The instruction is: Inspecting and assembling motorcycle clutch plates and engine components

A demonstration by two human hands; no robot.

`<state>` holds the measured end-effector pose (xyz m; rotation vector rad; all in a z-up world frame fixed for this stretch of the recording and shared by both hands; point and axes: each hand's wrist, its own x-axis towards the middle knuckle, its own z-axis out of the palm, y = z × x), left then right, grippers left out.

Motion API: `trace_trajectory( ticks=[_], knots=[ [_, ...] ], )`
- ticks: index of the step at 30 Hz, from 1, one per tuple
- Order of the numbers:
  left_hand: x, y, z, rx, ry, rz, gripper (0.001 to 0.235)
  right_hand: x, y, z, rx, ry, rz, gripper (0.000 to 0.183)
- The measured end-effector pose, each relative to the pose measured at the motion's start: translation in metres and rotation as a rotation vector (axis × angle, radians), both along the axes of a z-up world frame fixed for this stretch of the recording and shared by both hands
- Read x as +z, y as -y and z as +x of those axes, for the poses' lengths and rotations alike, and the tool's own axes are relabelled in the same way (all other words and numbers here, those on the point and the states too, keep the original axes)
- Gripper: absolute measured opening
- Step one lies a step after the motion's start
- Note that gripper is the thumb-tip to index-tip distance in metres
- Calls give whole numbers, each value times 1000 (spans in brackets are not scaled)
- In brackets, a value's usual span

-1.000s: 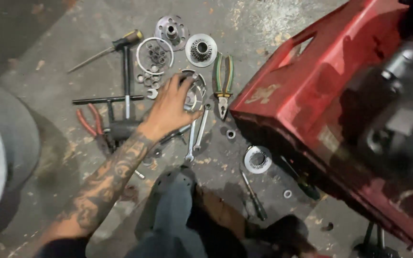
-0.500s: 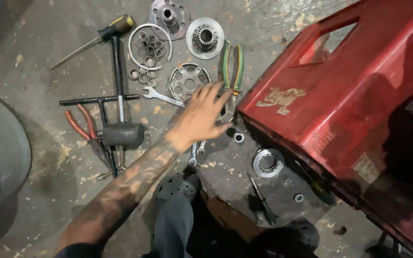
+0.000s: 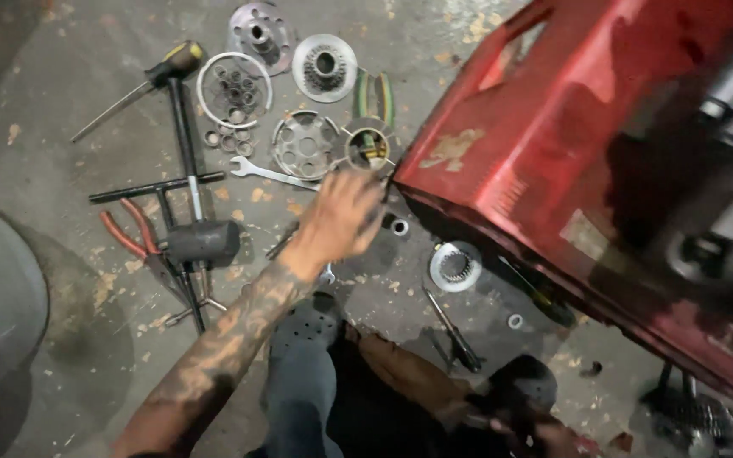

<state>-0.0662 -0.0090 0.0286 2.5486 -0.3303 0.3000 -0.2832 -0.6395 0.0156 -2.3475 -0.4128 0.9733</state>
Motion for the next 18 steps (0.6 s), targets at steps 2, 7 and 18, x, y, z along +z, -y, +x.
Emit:
trace_trajectory(
  ticks=[2, 7, 18],
  knots=[
    [-2, 24, -20, -70, 67, -66, 41, 35, -69, 35, -24, 15, -13, 25],
    [-18, 95, -28, -435, -153, 95, 77, 125, -154, 63, -96, -193, -588, 33],
    [-83, 203, -31, -249, -251, 331, 85, 170, -168, 78, -89, -153, -237, 26]
  ],
)
